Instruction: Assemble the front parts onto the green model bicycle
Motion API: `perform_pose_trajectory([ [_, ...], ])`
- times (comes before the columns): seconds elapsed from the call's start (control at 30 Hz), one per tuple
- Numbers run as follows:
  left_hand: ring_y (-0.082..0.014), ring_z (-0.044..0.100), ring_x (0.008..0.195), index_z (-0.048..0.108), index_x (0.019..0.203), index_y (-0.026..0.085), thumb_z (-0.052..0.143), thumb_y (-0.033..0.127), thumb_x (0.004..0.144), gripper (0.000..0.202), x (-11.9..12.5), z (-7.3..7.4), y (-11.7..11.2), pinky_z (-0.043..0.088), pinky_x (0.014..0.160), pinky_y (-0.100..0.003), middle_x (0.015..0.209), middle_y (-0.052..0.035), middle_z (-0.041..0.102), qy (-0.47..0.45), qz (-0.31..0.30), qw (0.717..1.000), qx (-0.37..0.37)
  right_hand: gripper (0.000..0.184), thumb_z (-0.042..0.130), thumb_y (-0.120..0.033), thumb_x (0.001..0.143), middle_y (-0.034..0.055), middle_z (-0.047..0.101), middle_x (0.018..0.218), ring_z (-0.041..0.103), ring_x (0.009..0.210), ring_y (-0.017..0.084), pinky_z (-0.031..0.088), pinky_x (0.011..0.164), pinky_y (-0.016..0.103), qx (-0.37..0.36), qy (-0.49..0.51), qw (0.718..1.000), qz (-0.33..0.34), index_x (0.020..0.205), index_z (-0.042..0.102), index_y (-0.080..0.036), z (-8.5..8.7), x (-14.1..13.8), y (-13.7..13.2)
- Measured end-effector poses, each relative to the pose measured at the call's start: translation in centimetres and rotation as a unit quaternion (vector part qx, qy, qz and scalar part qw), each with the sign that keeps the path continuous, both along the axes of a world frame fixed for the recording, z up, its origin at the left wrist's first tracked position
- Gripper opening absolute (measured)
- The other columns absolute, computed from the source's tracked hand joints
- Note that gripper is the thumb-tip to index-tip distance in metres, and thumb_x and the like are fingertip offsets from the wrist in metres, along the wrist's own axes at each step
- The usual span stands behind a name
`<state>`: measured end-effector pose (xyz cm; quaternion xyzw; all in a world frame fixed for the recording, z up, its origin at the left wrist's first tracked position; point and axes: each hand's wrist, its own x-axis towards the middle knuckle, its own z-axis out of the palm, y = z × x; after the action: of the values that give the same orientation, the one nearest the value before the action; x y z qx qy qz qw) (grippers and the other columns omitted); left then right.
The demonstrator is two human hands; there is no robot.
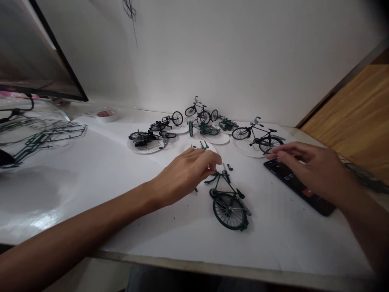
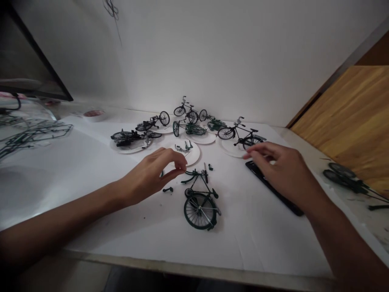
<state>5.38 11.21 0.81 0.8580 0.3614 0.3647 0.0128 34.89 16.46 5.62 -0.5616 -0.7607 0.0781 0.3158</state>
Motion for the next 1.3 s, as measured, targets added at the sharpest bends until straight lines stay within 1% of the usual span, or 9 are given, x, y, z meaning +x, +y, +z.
perform_pose_trajectory([
  [0.07, -0.0141, 0.061, 0.092, 0.049, 0.108, 0.020, 0.057, 0.012, 0.095, 0.017, 0.1, 0.0, 0.0, 0.048, 0.078, -0.027, 0.101, -0.0017, 0.064, -0.020, 0.008, 1.000, -0.011, 0.018, 0.066, -0.038, 0.085, 0.0058, 0.074, 0.091, 0.067, 0.081, 0.021, 0.051, 0.073, 0.034, -0.011, 0.013, 0.995, 0.101, 0.091, 0.075, -0.023, 0.4, -3.0, -0.9],
  [0.13, -0.0136, 0.062, 0.090, 0.049, 0.110, 0.021, 0.059, 0.013, 0.094, 0.019, 0.1, -0.1, 0.1, 0.048, 0.075, -0.026, 0.101, -0.0015, 0.065, -0.049, 0.014, 0.998, -0.024, 0.015, 0.066, -0.037, 0.086, 0.0031, 0.074, 0.090, 0.067, 0.083, 0.020, 0.051, 0.075, 0.033, -0.065, 0.043, 0.976, 0.204, 0.089, 0.074, -0.024, 0.1, -5.9, -1.7],
  [0.23, -0.0137, 0.064, 0.087, 0.048, 0.111, 0.021, 0.063, 0.017, 0.092, 0.025, 0.0, -0.2, 0.3, 0.050, 0.070, -0.025, 0.097, -0.0010, 0.065, -0.091, 0.021, 0.995, -0.038, 0.015, 0.066, -0.038, 0.087, 0.0023, 0.073, 0.091, 0.067, 0.087, 0.020, 0.052, 0.078, 0.033, -0.132, 0.129, 0.947, 0.264, 0.090, 0.073, -0.024, -1.3, -8.8, -2.3],
  [0.37, -0.0131, 0.064, 0.083, 0.048, 0.108, 0.021, 0.065, 0.019, 0.091, 0.025, -0.1, -0.4, 0.4, 0.050, 0.067, -0.025, 0.097, -0.0016, 0.062, -0.111, 0.025, 0.993, -0.031, 0.016, 0.071, -0.038, 0.084, 0.0036, 0.073, 0.093, 0.068, 0.089, 0.021, 0.052, 0.080, 0.033, -0.172, 0.218, 0.930, 0.239, 0.089, 0.071, -0.023, -3.3, -9.6, -2.0],
  [0.47, -0.0118, 0.063, 0.080, 0.047, 0.103, 0.021, 0.065, 0.019, 0.091, 0.021, 0.0, -0.2, 0.2, 0.049, 0.066, -0.024, 0.095, -0.0009, 0.061, -0.101, 0.023, 0.994, -0.027, 0.018, 0.073, -0.039, 0.082, 0.0038, 0.073, 0.092, 0.068, 0.088, 0.021, 0.053, 0.080, 0.033, -0.204, 0.238, 0.921, 0.232, 0.090, 0.071, -0.023, -3.9, -9.2, -1.8],
  [0.7, -0.0135, 0.059, 0.081, 0.045, 0.100, 0.021, 0.061, 0.016, 0.092, 0.018, 0.0, 0.2, -0.2, 0.048, 0.066, -0.025, 0.091, -0.0004, 0.060, -0.036, 0.026, 0.999, -0.007, 0.021, 0.074, -0.042, 0.081, 0.0043, 0.072, 0.090, 0.067, 0.087, 0.020, 0.053, 0.078, 0.032, -0.226, 0.265, 0.910, 0.226, 0.087, 0.070, -0.023, -4.1, -9.1, -2.0],
  [0.97, -0.0153, 0.058, 0.086, 0.044, 0.096, 0.020, 0.053, 0.015, 0.096, 0.011, -0.2, 0.7, -0.3, 0.050, 0.076, -0.030, 0.093, -0.0029, 0.060, 0.020, 0.007, 1.000, 0.007, 0.026, 0.074, -0.046, 0.080, 0.0049, 0.072, 0.091, 0.066, 0.086, 0.021, 0.053, 0.077, 0.032, -0.261, 0.265, 0.902, 0.219, 0.087, 0.069, -0.022, -3.9, -9.0, -2.4],
  [1.2, -0.0139, 0.057, 0.083, 0.045, 0.096, 0.020, 0.057, 0.019, 0.096, 0.011, -0.4, 0.9, -0.4, 0.047, 0.072, -0.026, 0.092, -0.0022, 0.060, 0.028, 0.006, 1.000, -0.013, 0.017, 0.074, -0.039, 0.081, 0.0018, 0.069, 0.089, 0.065, 0.084, 0.017, 0.052, 0.078, 0.028, -0.281, 0.281, 0.889, 0.229, 0.087, 0.069, -0.023, -4.2, -8.9, -2.5],
  [1.3, -0.0133, 0.058, 0.083, 0.047, 0.098, 0.019, 0.059, 0.023, 0.096, 0.012, -0.3, 1.0, -0.5, 0.045, 0.069, -0.024, 0.094, -0.0022, 0.061, 0.015, 0.006, 0.999, -0.030, 0.018, 0.075, -0.038, 0.081, 0.0013, 0.068, 0.088, 0.064, 0.082, 0.015, 0.052, 0.078, 0.027, -0.267, 0.281, 0.893, 0.229, 0.086, 0.067, -0.022, -4.1, -8.8, -2.6],
])
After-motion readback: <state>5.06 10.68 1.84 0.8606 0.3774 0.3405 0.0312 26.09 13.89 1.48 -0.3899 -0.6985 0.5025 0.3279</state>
